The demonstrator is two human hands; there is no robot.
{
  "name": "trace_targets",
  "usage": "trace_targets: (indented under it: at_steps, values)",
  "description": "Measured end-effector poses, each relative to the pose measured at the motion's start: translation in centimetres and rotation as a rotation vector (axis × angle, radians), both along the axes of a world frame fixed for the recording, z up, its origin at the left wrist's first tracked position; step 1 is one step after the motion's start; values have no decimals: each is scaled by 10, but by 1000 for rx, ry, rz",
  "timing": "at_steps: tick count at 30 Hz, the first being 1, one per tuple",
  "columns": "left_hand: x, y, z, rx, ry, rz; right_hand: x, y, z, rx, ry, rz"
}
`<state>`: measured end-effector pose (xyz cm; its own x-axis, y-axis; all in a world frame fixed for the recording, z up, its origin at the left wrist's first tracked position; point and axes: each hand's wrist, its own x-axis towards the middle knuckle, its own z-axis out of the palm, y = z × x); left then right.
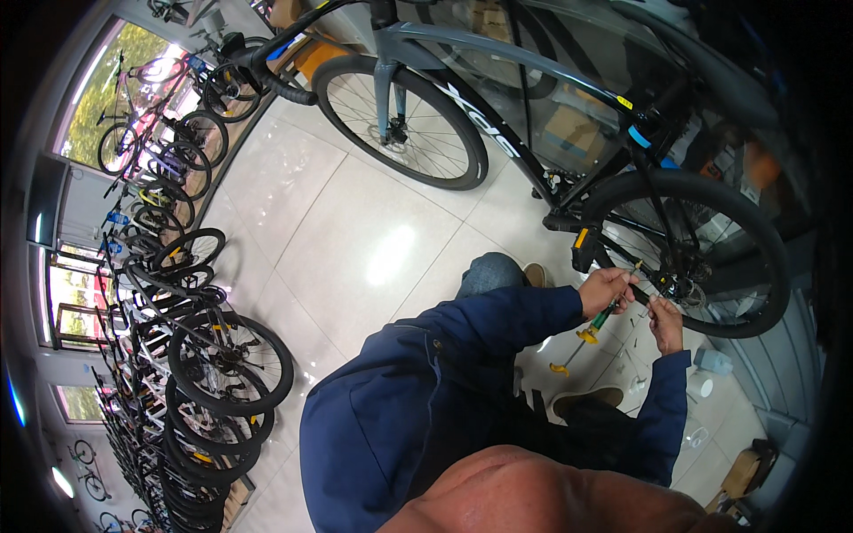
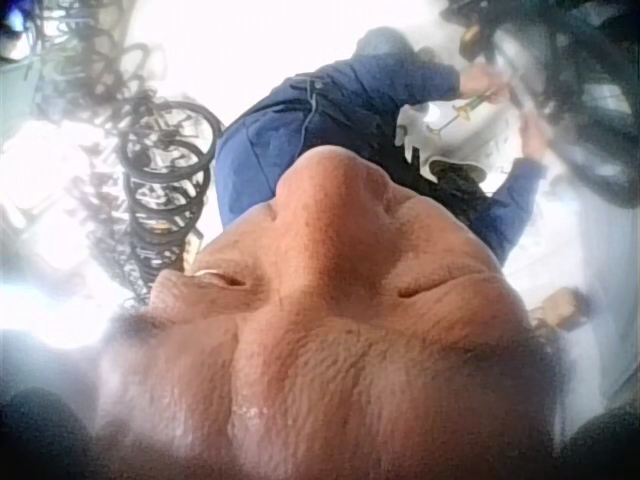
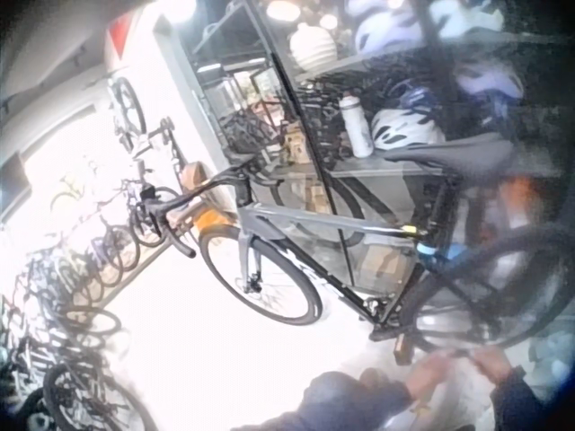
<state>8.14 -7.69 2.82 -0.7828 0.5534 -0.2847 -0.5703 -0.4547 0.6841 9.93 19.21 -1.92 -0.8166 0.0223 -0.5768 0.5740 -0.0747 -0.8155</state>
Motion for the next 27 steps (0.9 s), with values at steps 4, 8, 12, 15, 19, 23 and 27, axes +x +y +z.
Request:
trace_targets:
  at_steps: [4, 8, 12, 15, 19, 23, 27]
  values:
    - [-1, 0, 0, -30, 35, 22, -1, -2, 3, -39, 6, 11]
    - [-6, -10, 5, -76, 135, -21, -1, -4, 7, -232, 5, 23]
    - [-8, -19, 11, -116, 261, -82, 0, -2, 14, -251, 11, 44]
    - [-3, -12, 17, -157, 76, -65, 4, -4, 20, -118, -50, -8]
    - [-2, -6, 21, -158, -14, -51, 2, -11, 25, -88, -8, -7]
    - [-2, -6, 17, -127, -25, -57, -1, -15, 29, -25, -33, -34]
    - [-2, -6, 15, -135, -10, -60, 1, -13, 34, -165, -70, -29]
